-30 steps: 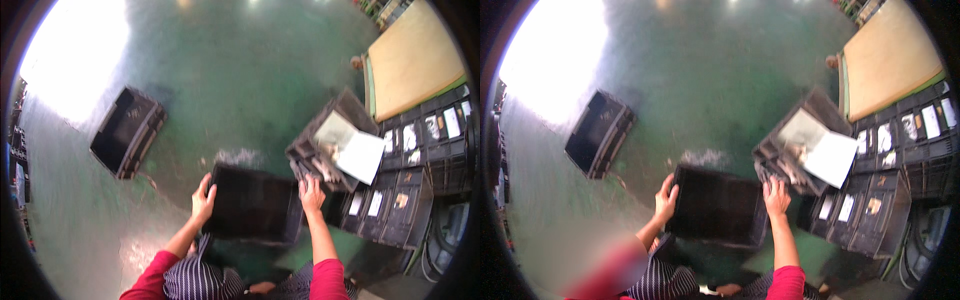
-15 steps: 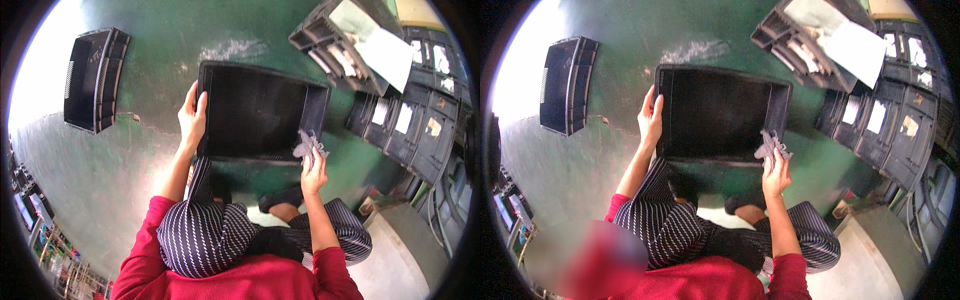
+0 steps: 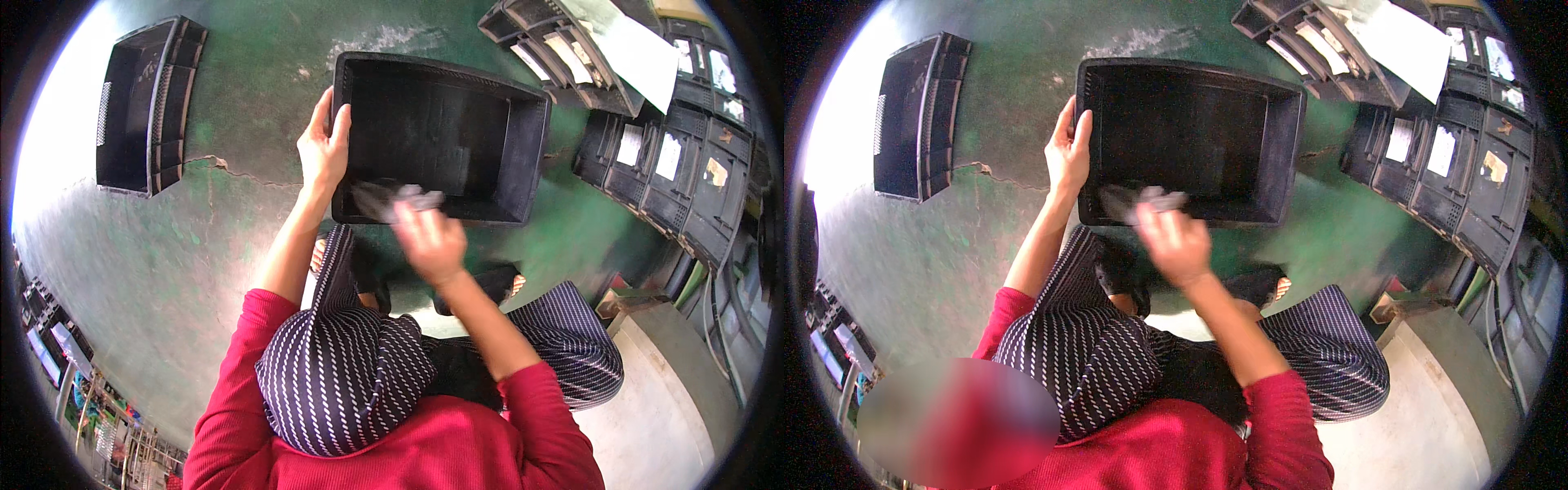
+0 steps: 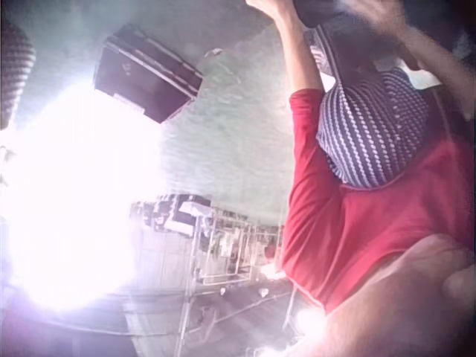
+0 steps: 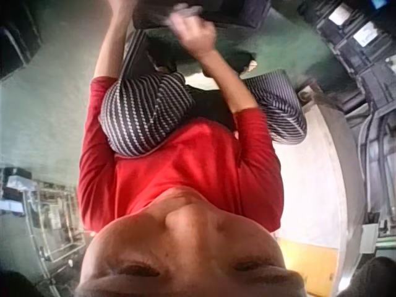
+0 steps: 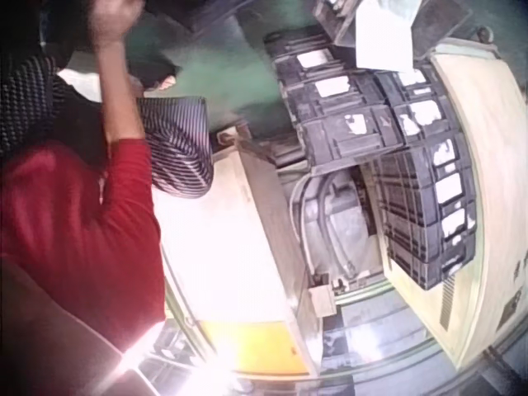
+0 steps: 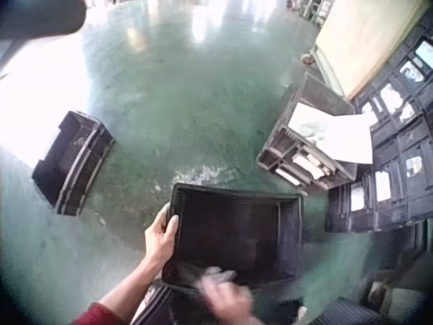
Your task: The person wipes the interior of black plastic crates with a cloth, then places white paper sheets inside each crate. The person repeats this process for multiple crates, stacking them after each one is prepared.
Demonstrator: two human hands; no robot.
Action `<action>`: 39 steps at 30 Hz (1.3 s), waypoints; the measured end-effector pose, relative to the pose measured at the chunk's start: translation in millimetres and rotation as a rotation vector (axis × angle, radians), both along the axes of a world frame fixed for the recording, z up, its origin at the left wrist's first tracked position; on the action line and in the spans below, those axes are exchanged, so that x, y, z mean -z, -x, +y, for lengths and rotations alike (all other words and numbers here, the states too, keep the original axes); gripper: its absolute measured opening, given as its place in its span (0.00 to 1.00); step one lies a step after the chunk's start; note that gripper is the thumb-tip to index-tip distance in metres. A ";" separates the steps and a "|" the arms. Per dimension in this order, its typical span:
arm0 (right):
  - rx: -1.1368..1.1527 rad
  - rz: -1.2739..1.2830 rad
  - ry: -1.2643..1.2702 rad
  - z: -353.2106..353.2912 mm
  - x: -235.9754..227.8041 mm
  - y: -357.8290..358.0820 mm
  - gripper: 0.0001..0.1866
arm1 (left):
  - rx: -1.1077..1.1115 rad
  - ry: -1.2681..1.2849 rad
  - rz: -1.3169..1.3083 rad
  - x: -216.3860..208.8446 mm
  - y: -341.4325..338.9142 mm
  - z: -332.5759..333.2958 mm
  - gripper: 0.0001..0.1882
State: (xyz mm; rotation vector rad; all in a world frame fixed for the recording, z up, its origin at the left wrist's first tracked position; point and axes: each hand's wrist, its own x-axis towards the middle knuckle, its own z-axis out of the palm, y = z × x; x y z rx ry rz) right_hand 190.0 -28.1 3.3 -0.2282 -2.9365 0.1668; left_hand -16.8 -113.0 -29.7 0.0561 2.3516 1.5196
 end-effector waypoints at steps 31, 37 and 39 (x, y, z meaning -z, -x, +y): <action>0.144 -0.118 1.147 56.7 41.7 173.1 0.15 | 0.216 -0.006 0.659 -225.0 62.0 13.8 0.28; -0.030 -0.269 1.428 6.8 -79.2 196.7 0.19 | 0.264 0.016 0.713 -226.1 72.7 30.2 0.26; -0.262 -0.069 1.395 6.0 -88.5 195.8 0.19 | 0.271 -0.009 0.823 -227.7 76.4 38.5 0.23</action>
